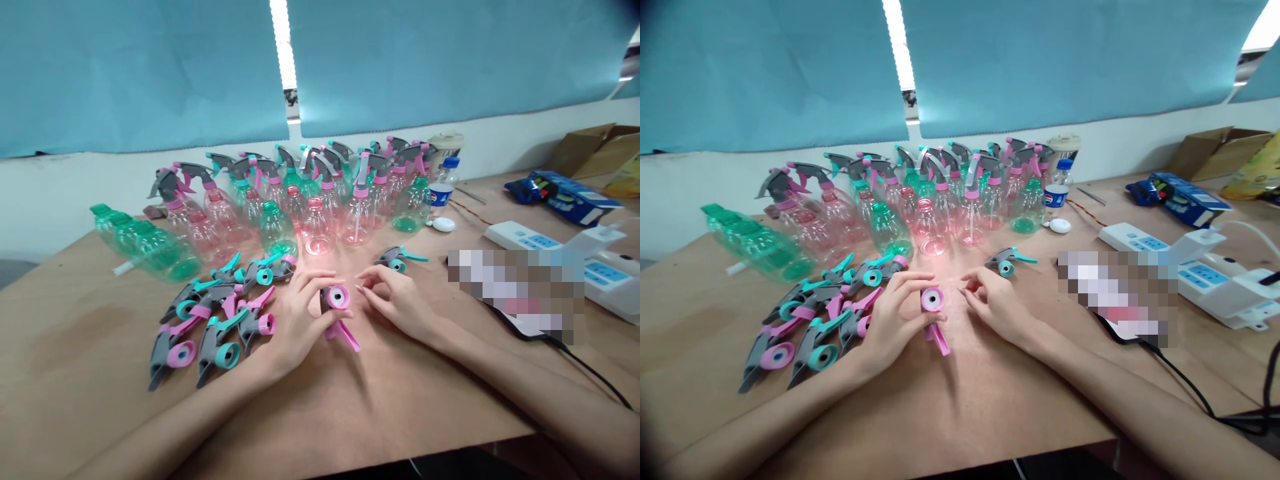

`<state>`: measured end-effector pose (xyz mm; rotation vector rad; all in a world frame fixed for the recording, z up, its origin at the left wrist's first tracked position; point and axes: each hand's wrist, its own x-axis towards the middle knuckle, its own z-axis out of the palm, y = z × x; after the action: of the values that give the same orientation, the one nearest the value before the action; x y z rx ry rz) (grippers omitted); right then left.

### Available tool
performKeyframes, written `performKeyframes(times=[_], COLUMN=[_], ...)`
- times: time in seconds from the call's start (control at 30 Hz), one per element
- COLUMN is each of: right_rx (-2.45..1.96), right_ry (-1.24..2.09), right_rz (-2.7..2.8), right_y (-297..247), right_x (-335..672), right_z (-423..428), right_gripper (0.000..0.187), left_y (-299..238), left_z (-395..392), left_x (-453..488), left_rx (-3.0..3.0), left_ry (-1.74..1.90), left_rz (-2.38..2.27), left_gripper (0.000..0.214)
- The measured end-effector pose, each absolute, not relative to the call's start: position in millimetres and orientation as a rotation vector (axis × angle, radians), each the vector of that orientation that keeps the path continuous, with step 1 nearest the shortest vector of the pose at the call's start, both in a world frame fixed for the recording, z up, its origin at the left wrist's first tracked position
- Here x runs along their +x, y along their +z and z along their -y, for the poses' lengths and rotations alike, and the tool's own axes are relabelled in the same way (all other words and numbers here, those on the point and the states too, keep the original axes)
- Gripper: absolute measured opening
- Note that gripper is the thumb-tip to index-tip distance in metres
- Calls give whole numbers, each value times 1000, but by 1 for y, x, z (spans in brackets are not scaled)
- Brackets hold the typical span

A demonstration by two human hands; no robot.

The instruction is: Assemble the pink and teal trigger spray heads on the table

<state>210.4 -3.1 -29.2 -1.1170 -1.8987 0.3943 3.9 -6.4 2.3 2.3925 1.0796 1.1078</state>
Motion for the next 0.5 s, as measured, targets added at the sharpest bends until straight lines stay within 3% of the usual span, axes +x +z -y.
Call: performKeyframes(times=[0.1, 0.5], right_rx=[-1124, -859], right_ry=[400, 171], right_rz=[1830, 1899], right_y=[-27, -17], right_x=[210, 205], right_z=[3, 23], right_gripper=[11, 11], left_y=[-1, -5], left_z=[12, 17], left_x=[5, 5], left_rx=[2419, 2531], left_ry=[1265, 1325], left_rz=[-1042, -1185], left_gripper=[30, 30])
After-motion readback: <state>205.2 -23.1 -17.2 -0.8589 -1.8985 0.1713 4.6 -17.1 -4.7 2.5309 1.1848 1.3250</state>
